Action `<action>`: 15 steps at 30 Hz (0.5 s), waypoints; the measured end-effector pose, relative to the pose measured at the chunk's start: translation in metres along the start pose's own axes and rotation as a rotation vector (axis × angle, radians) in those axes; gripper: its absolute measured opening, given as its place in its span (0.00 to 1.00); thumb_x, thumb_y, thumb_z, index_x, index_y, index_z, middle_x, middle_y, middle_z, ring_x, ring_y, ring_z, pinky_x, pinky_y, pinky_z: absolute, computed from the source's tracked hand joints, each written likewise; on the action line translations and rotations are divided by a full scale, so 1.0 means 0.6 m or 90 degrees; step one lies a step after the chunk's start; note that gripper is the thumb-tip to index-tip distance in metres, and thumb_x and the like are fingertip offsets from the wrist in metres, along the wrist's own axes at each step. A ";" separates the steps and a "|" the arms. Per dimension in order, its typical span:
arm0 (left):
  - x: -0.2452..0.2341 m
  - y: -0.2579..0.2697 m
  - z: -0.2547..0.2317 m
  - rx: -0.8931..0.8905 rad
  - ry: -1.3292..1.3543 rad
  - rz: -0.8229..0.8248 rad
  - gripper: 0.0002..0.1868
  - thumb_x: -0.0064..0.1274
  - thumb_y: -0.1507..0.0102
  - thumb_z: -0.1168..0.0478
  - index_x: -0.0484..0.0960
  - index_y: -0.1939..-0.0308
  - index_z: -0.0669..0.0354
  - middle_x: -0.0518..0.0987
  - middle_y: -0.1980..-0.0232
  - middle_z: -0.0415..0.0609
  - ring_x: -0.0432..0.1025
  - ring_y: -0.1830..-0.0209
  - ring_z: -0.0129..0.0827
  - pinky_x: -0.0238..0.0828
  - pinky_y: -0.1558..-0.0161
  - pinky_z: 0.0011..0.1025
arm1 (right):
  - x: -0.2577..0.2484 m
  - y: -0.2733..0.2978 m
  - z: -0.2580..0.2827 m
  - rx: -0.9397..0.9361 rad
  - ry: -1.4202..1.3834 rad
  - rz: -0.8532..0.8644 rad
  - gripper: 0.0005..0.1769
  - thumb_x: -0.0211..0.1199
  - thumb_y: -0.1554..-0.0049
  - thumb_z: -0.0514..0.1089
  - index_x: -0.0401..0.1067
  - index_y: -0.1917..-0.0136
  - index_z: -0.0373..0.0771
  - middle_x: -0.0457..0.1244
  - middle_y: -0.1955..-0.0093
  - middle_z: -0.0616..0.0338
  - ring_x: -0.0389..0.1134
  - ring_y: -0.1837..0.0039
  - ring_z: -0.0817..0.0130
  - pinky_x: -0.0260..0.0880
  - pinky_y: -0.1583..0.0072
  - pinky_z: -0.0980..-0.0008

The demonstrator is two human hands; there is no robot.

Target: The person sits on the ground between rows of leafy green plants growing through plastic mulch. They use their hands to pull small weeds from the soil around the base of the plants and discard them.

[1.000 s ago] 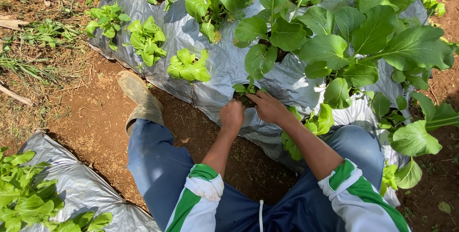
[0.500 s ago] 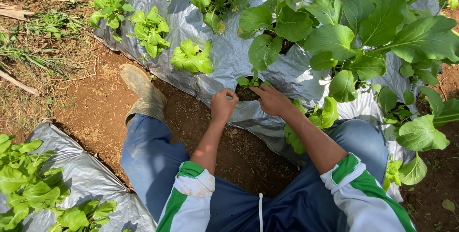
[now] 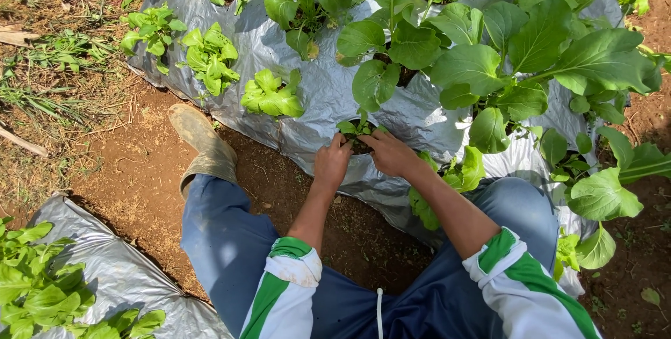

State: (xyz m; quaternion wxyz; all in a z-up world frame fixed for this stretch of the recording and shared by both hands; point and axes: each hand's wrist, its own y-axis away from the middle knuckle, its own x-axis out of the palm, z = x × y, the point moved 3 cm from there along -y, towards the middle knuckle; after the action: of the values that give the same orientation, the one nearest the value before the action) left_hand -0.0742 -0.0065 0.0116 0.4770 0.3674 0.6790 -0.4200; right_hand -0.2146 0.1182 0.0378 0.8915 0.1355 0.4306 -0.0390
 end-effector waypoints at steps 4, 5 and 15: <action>0.089 0.002 0.035 0.004 -0.031 -0.006 0.04 0.66 0.32 0.59 0.89 0.56 0.52 0.76 0.52 0.42 0.76 0.79 0.37 0.80 0.69 0.38 | -0.009 0.003 0.007 0.005 -0.011 0.003 0.28 0.48 0.33 0.35 0.56 0.21 0.42 0.56 0.38 0.43 0.63 0.42 0.40 0.72 0.51 0.40; 0.098 0.002 0.039 -0.011 -0.016 -0.009 0.04 0.65 0.30 0.59 0.89 0.56 0.54 0.75 0.52 0.42 0.76 0.80 0.38 0.79 0.69 0.38 | -0.009 0.003 0.007 0.005 -0.015 0.006 0.27 0.48 0.32 0.36 0.56 0.21 0.42 0.57 0.38 0.43 0.63 0.41 0.39 0.72 0.50 0.40; 0.070 -0.004 0.028 -0.117 0.227 -0.030 0.06 0.48 0.23 0.62 0.80 0.52 0.56 0.74 0.54 0.45 0.75 0.79 0.48 0.69 0.76 0.45 | 0.005 -0.004 -0.005 -0.002 -0.012 -0.013 0.26 0.49 0.32 0.37 0.57 0.21 0.40 0.57 0.39 0.43 0.65 0.42 0.39 0.74 0.52 0.42</action>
State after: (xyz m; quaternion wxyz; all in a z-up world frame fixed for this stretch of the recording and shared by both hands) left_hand -0.0823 -0.0185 -0.0315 0.3706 0.3751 0.7966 -0.2956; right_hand -0.2156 0.1167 0.0334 0.8953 0.1295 0.4235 -0.0487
